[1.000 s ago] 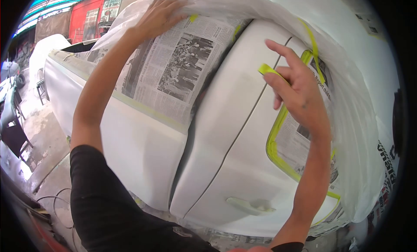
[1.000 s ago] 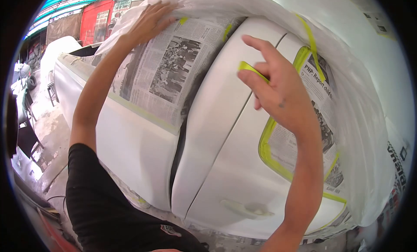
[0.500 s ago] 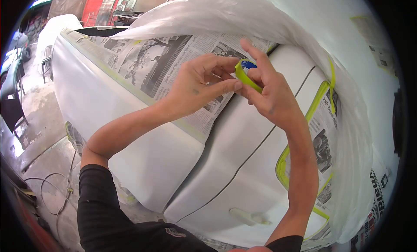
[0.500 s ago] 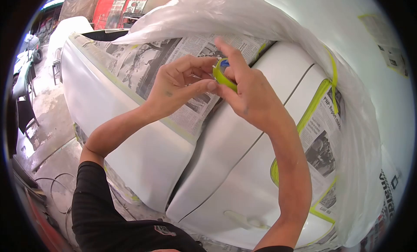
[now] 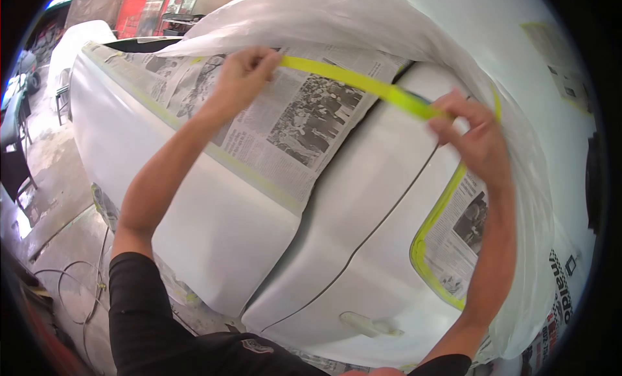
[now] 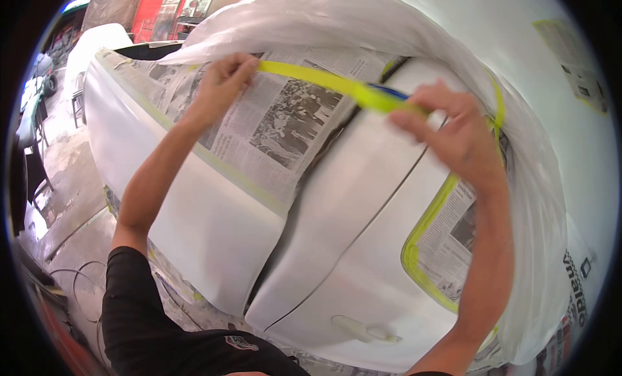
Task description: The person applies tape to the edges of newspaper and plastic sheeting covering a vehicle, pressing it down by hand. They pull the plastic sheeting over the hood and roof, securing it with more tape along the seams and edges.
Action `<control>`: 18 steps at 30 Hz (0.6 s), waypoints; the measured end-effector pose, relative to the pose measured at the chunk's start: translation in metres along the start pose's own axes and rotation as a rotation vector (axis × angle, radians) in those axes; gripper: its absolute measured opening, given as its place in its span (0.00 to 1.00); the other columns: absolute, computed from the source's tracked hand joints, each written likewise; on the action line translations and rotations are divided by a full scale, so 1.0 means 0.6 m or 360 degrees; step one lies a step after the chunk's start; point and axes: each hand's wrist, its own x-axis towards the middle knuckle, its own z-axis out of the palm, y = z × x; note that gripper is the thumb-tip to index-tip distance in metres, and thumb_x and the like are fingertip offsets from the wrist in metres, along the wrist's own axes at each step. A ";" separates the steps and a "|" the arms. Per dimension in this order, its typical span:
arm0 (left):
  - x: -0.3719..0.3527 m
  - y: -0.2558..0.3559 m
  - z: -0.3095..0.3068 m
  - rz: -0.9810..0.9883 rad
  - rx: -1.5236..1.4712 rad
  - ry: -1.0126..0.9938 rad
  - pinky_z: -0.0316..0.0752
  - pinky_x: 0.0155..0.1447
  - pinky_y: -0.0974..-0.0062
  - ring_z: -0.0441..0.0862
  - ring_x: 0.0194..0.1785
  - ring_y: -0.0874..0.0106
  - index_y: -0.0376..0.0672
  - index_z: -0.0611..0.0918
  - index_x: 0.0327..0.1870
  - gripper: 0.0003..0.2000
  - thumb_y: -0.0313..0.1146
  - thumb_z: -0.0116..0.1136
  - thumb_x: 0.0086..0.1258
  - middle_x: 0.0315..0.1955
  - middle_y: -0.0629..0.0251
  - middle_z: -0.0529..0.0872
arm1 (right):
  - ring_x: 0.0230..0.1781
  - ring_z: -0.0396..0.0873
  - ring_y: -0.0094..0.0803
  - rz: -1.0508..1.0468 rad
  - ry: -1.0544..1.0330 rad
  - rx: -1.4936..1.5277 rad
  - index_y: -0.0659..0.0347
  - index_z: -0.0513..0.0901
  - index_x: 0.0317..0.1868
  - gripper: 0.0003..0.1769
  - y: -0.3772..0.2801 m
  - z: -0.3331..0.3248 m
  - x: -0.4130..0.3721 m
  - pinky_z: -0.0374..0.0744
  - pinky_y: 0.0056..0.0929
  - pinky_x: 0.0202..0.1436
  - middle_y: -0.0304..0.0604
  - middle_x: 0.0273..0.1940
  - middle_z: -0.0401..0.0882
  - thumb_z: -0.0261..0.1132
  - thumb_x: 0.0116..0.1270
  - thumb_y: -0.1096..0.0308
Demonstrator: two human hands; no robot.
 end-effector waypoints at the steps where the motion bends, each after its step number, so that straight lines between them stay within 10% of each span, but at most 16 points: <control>1: -0.001 -0.007 -0.013 -0.0011 0.0065 -0.0014 0.71 0.37 0.80 0.76 0.31 0.83 0.37 0.85 0.43 0.11 0.37 0.61 0.76 0.27 0.73 0.83 | 0.26 0.72 0.23 0.0077 0.0109 -0.0167 0.60 0.85 0.32 0.15 0.025 -0.033 0.007 0.53 0.54 0.81 0.32 0.21 0.74 0.71 0.67 0.56; 9: -0.039 0.044 0.045 0.0142 0.0246 0.0032 0.70 0.34 0.80 0.73 0.28 0.84 0.33 0.85 0.37 0.11 0.35 0.64 0.71 0.23 0.70 0.82 | 0.28 0.73 0.40 -0.0008 0.0594 -0.1567 0.63 0.78 0.25 0.30 0.132 -0.127 0.117 0.53 0.66 0.76 0.40 0.20 0.71 0.67 0.67 0.41; 14: -0.030 0.034 0.039 0.0194 0.0262 0.0125 0.70 0.32 0.80 0.74 0.28 0.84 0.33 0.85 0.37 0.11 0.34 0.64 0.71 0.23 0.71 0.82 | 0.37 0.78 0.35 0.0105 0.0661 -0.2099 0.62 0.82 0.33 0.26 0.053 -0.147 0.146 0.63 0.42 0.74 0.41 0.25 0.77 0.63 0.73 0.44; 18: -0.022 0.035 0.045 0.0255 0.0234 0.0089 0.70 0.32 0.81 0.74 0.27 0.84 0.34 0.86 0.37 0.10 0.35 0.65 0.70 0.23 0.70 0.83 | 0.43 0.83 0.49 -0.0147 0.0827 -0.1492 0.64 0.88 0.31 0.25 0.053 -0.153 0.189 0.67 0.51 0.73 0.59 0.38 0.86 0.76 0.50 0.47</control>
